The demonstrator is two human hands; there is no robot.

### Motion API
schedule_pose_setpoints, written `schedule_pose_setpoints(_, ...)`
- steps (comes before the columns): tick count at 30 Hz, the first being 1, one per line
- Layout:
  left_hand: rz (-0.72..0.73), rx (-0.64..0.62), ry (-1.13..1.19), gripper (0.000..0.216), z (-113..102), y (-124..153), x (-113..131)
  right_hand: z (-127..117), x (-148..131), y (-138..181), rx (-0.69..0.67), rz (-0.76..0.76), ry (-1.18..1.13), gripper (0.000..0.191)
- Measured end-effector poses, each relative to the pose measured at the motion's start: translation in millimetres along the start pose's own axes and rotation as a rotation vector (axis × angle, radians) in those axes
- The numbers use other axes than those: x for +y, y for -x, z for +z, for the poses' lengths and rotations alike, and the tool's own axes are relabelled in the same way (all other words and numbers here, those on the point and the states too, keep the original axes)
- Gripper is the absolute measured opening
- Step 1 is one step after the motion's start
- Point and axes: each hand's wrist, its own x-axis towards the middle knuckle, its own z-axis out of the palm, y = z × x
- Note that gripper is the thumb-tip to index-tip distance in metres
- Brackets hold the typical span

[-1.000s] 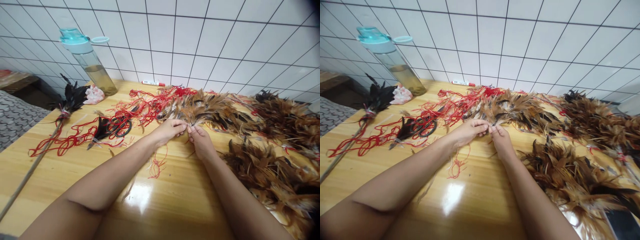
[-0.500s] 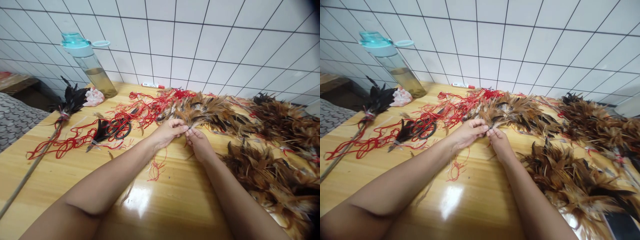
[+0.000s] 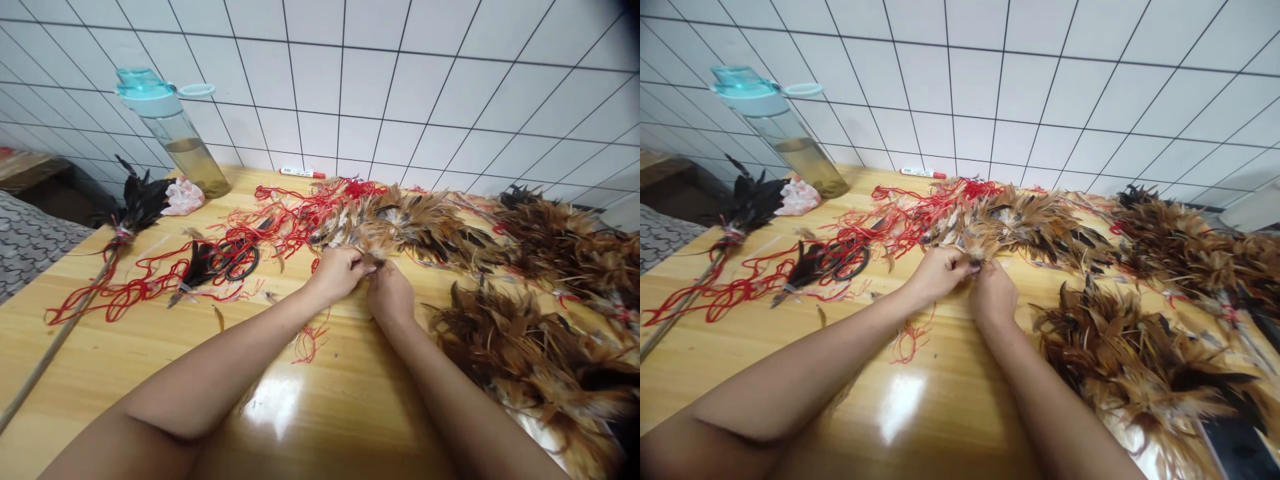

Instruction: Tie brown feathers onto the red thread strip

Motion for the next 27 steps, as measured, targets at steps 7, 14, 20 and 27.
schedule_pose_setpoints(7, -0.048, 0.020, 0.093, 0.025, 4.4, -1.3, -8.7, 5.3, 2.4, -1.5, 0.045, -0.089, -0.047, 0.026)
schedule_pose_setpoints(14, -0.334, 0.014, 0.600, 0.033, -7.2, -7.0, -10.0, 10.0, 14.3, -13.1, 0.126, -0.234, -0.559, 0.023)
schedule_pose_setpoints(20, -0.340, -0.073, 0.611, 0.027, -14.1, -7.2, -8.8, 4.9, 16.4, -19.8, -0.154, -0.041, -1.052, 0.026)
schedule_pose_setpoints(27, -0.252, -0.135, 0.595, 0.021, -8.8, -7.0, -14.0, 3.5, 15.3, -19.2, -0.239, -0.035, -1.168, 0.020)
